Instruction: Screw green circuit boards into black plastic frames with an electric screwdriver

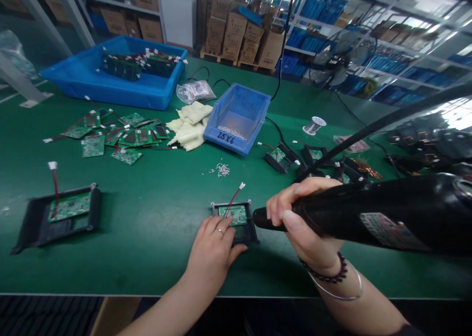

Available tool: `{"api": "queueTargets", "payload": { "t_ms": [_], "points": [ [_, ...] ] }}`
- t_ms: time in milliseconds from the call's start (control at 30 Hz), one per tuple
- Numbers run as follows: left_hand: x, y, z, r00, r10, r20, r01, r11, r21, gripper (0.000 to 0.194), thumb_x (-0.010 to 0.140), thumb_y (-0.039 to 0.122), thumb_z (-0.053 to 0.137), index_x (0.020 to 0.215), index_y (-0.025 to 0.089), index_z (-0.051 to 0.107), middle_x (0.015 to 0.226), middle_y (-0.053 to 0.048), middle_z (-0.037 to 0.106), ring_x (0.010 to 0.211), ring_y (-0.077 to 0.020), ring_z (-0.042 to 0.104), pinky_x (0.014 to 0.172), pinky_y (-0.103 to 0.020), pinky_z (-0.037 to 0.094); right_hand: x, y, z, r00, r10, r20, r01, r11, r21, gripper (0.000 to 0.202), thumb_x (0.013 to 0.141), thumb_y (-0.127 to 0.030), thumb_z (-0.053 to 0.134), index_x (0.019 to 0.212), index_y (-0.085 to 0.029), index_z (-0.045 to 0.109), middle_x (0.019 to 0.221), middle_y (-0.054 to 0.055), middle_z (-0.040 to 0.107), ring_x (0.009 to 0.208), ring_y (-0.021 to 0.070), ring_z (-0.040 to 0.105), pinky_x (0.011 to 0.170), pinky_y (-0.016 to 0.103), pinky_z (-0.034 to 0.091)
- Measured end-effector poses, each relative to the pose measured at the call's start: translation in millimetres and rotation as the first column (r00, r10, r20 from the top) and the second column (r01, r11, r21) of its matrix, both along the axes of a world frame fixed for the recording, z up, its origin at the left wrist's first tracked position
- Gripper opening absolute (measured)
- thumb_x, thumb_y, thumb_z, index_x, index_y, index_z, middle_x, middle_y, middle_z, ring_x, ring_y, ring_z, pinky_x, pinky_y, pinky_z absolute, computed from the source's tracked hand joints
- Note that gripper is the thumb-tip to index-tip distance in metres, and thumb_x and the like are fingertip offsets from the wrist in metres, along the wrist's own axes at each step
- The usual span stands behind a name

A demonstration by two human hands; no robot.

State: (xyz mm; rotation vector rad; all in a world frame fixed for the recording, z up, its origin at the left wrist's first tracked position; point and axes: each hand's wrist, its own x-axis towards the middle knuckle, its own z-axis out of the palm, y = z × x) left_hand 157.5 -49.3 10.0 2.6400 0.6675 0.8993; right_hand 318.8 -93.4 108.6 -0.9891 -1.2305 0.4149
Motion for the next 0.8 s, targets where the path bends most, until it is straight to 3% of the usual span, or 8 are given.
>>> {"api": "queueTargets", "payload": {
  "t_ms": [233,367,467,567,667,733,800],
  "points": [
    [3,-3,0.2,1.0,-0.007,-0.017,0.007,1.0,0.009,0.017,0.086,0.025,0.074,0.078,0.016,0.063,0.105,-0.014,0.074,0.094,-0.0287,0.069,0.085,-0.048,0.058,5,6,-9.9,0.998,0.055,0.01,-0.055,0.998,-0.008,0.042,0.084,-0.019,0.069,0.122,-0.027,0.055,0.07,-0.005,0.06,0.052,0.0135,0.055,0.052,0.03,0.048],
    [-10,-6,-1.2,0.992,0.016,0.122,-0.016,1.0,0.003,0.009,0.096,0.022,0.058,0.09,0.017,0.063,0.115,-0.014,0.071,0.106,-0.0282,0.066,0.089,-0.046,0.058,9,6,-1.2,0.992,0.115,-0.059,-0.112,0.992,0.061,0.038,0.082,-0.019,0.072,0.118,-0.027,0.06,0.067,-0.005,0.061,0.051,0.0136,0.055,0.049,0.029,0.049],
    [-27,-9,-7.2,0.966,0.158,0.204,-0.159,0.987,-0.011,0.015,0.098,0.023,0.052,0.108,0.016,0.059,0.119,-0.017,0.069,0.11,-0.0289,0.065,0.089,-0.046,0.058,11,-7,13.9,0.981,0.027,-0.194,-0.002,0.992,0.129,0.034,0.079,-0.023,0.075,0.111,-0.025,0.065,0.065,-0.005,0.061,0.049,0.0128,0.054,0.049,0.028,0.05],
    [-30,-12,-13.1,0.968,0.23,0.103,-0.215,0.967,-0.137,0.023,0.096,0.024,0.055,0.118,0.015,0.056,0.109,-0.015,0.072,0.099,-0.0286,0.07,0.082,-0.045,0.061,7,-23,28.7,0.937,-0.105,-0.333,0.168,0.972,0.167,0.035,0.073,-0.026,0.079,0.105,-0.025,0.066,0.062,-0.007,0.058,0.045,0.0117,0.048,0.048,0.028,0.048],
    [-15,-19,-9.8,0.999,0.042,-0.008,-0.043,0.952,-0.304,0.038,0.092,0.019,0.059,0.128,0.014,0.052,0.125,-0.018,0.067,0.114,-0.0297,0.066,0.091,-0.047,0.059,-2,-31,33.5,0.915,-0.145,-0.377,0.223,0.96,0.171,0.036,0.071,-0.028,0.081,0.104,-0.026,0.066,0.061,-0.007,0.055,0.044,0.0117,0.046,0.047,0.028,0.047],
    [-4,-26,-2.5,0.987,-0.157,-0.022,0.137,0.914,-0.383,0.045,0.089,0.018,0.063,0.133,0.015,0.051,0.141,-0.019,0.057,0.127,-0.0286,0.058,0.101,-0.046,0.053,-7,-31,28.9,0.918,-0.121,-0.377,0.197,0.965,0.17,0.035,0.073,-0.029,0.08,0.105,-0.027,0.066,0.061,-0.007,0.056,0.045,0.0118,0.047,0.048,0.028,0.048],
    [2,-31,4.6,0.955,-0.297,0.0,0.271,0.87,-0.412,0.044,0.089,0.02,0.065,0.131,0.019,0.054,0.142,-0.014,0.058,0.128,-0.0247,0.057,0.104,-0.042,0.051,-8,-31,19.4,0.926,-0.1,-0.363,0.16,0.978,0.138,0.033,0.075,-0.028,0.078,0.106,-0.027,0.066,0.062,-0.006,0.058,0.046,0.0123,0.049,0.05,0.029,0.05]
  ]
}}
